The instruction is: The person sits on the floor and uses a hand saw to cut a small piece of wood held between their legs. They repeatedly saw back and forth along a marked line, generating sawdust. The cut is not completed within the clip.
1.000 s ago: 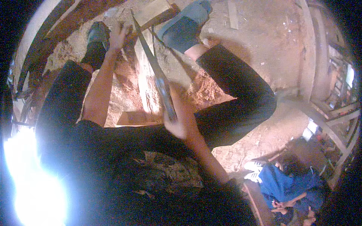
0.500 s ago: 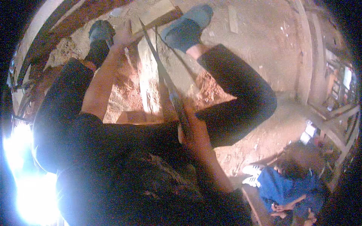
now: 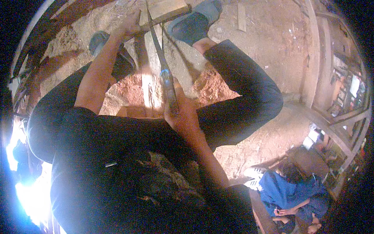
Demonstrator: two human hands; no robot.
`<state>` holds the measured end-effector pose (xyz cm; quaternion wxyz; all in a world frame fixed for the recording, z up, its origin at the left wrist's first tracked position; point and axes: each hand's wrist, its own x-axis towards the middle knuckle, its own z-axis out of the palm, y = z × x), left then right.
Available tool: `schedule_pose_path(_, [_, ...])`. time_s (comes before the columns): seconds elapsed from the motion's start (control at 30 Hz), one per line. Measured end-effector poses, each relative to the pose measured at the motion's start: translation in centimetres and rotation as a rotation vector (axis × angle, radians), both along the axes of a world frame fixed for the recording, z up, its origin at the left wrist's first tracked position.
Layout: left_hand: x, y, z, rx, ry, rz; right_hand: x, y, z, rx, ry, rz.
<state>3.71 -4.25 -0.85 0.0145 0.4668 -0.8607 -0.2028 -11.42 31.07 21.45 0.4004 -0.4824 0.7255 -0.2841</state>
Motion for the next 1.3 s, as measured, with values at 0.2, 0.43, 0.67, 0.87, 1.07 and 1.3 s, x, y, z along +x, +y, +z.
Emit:
schedule_pose_path(0.2, [0.1, -2.3, -0.2, 0.283, 0.022, 0.051, 0.2, 0.8, 2.6, 0.356, -0.024, -0.106])
schedule_pose_path(0.43, [0.0, -3.0, 0.6, 0.45, 0.043, 0.004, 0.6, -1.7, 1.2, 0.098, 0.01, -0.016])
schedule_pose_path(0.67, [-0.3, -2.9, 1.4, 0.522, 0.02, 0.022, 0.7, -2.7, 2.3, 0.061, 0.018, 0.008])
schedule_pose_path(0.87, [-0.2, -2.9, 1.9, 0.575, 0.035, 0.034, 0.8, -1.9, 5.2, 0.459, 0.055, -0.054])
schedule_pose_path(1.07, [0.0, -2.5, 1.8, 0.609, 0.031, 0.039, 1.9, -3.2, 3.1, 0.089, 0.047, -0.001])
schedule_pose_path(1.3, [0.2, -2.1, 3.2, 0.696, 0.042, 0.054, 3.0, -1.9, 6.0, 0.494, -0.017, -0.079])
